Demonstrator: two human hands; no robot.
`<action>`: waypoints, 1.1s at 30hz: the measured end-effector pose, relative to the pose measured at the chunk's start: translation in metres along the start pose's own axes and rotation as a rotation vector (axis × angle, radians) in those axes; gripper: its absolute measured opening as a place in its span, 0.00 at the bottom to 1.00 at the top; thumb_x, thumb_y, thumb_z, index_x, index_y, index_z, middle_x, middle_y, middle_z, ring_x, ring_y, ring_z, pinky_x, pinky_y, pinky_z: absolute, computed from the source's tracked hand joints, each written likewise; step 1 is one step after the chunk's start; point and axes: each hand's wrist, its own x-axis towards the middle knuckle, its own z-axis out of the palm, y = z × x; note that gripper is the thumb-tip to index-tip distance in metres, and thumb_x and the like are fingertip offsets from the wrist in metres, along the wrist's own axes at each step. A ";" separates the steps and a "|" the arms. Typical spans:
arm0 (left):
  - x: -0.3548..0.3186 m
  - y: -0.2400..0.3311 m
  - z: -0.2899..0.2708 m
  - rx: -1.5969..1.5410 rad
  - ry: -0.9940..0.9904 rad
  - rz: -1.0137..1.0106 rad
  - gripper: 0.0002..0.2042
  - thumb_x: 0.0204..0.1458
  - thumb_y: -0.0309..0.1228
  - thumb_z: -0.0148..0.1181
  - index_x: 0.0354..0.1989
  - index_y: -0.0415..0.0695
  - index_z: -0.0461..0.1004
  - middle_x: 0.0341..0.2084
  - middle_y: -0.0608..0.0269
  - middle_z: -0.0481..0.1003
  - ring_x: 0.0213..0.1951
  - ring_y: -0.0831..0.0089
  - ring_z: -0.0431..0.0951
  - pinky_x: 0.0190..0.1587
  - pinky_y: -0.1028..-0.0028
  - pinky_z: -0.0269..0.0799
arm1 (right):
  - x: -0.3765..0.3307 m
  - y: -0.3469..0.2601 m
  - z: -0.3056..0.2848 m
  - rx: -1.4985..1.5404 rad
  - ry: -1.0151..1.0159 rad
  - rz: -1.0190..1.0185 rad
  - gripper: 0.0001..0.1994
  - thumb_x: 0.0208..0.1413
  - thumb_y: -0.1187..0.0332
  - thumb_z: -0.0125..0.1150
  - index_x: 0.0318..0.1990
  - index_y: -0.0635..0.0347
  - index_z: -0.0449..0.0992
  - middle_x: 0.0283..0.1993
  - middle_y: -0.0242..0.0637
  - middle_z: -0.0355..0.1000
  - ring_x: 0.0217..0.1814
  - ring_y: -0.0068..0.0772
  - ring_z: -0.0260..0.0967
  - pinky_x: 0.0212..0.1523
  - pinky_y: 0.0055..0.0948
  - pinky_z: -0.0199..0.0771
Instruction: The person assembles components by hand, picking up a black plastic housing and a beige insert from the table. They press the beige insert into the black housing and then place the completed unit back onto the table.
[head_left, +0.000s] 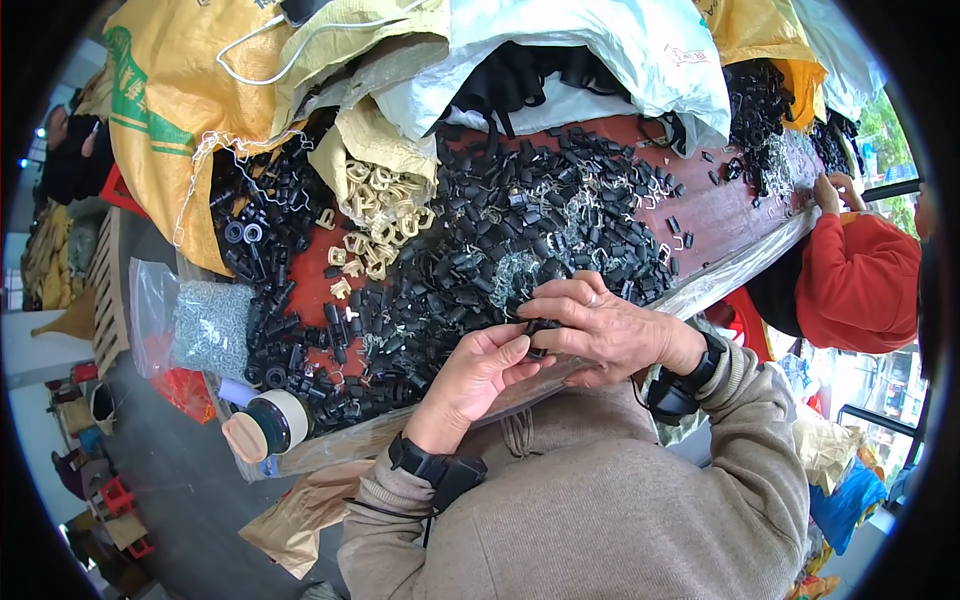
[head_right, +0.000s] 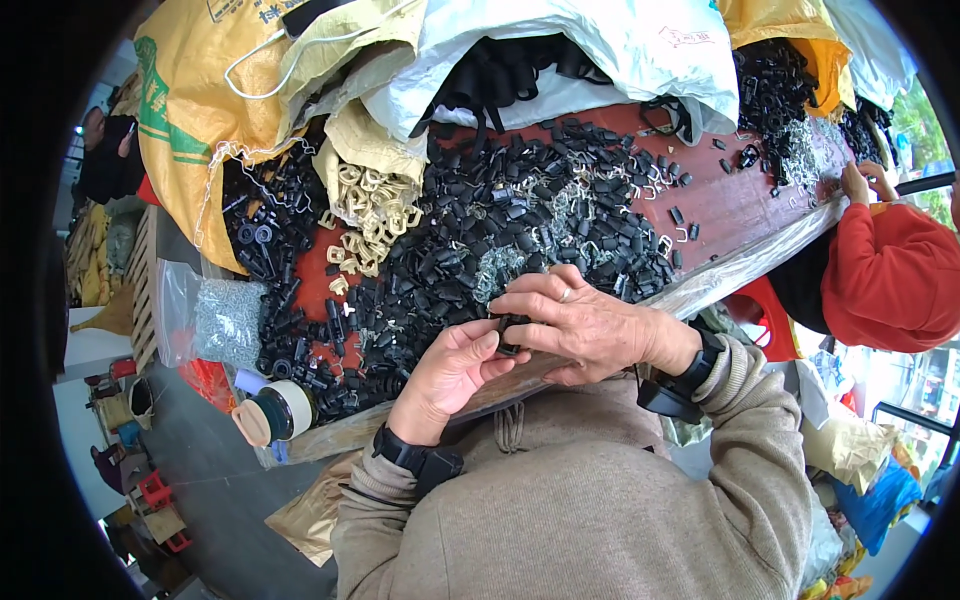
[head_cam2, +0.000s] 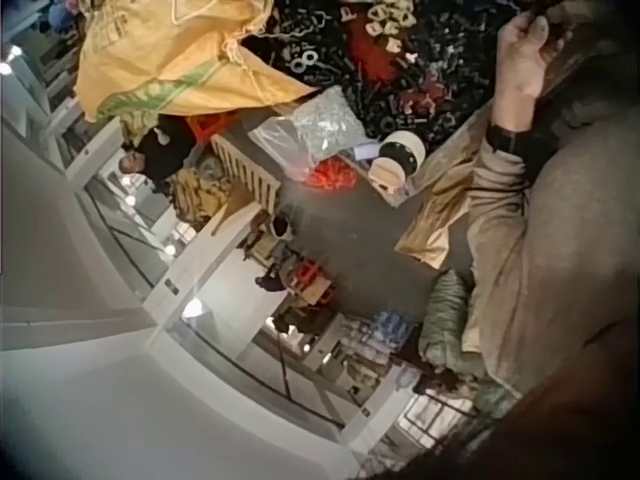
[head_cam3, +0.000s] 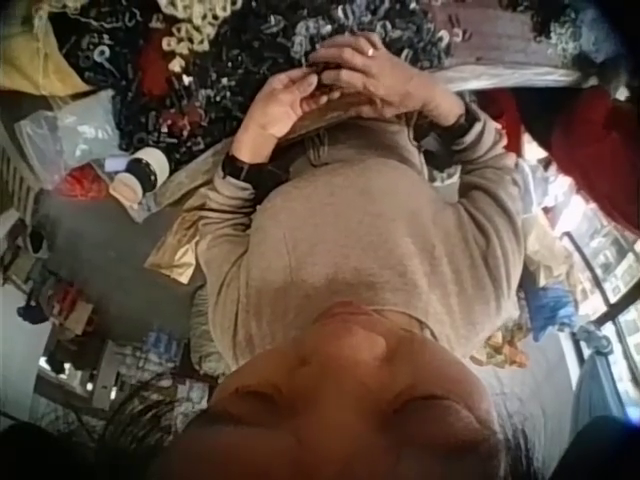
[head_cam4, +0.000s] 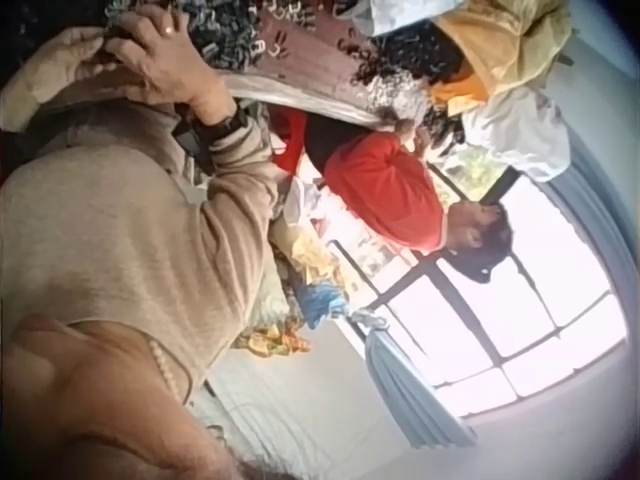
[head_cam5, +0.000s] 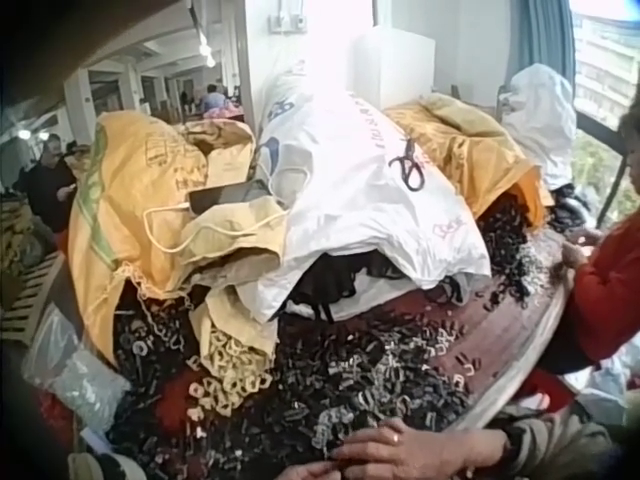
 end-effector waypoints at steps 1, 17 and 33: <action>0.000 0.000 -0.001 -0.008 0.003 0.002 0.13 0.47 0.28 0.53 0.41 0.37 0.67 0.35 0.59 0.71 0.37 0.69 0.73 0.39 0.79 0.70 | -0.001 0.000 -0.002 0.036 0.023 0.024 0.24 0.33 0.62 0.62 0.42 0.57 0.65 0.51 0.41 0.56 0.53 0.43 0.53 0.46 0.39 0.52; 0.001 0.000 -0.011 -0.079 0.011 0.163 0.10 0.47 0.25 0.52 0.39 0.39 0.67 0.37 0.51 0.70 0.39 0.63 0.73 0.39 0.75 0.72 | -0.010 0.120 0.002 -0.211 0.419 0.512 0.06 0.41 0.71 0.53 0.29 0.62 0.68 0.25 0.39 0.65 0.24 0.41 0.63 0.24 0.31 0.63; 0.014 0.007 0.005 -0.105 0.047 0.379 0.12 0.46 0.27 0.54 0.39 0.39 0.65 0.38 0.53 0.70 0.42 0.67 0.70 0.45 0.73 0.68 | -0.002 0.046 0.014 1.058 0.620 0.609 0.08 0.51 0.67 0.52 0.26 0.62 0.67 0.19 0.18 0.56 0.21 0.10 0.48 0.20 0.13 0.49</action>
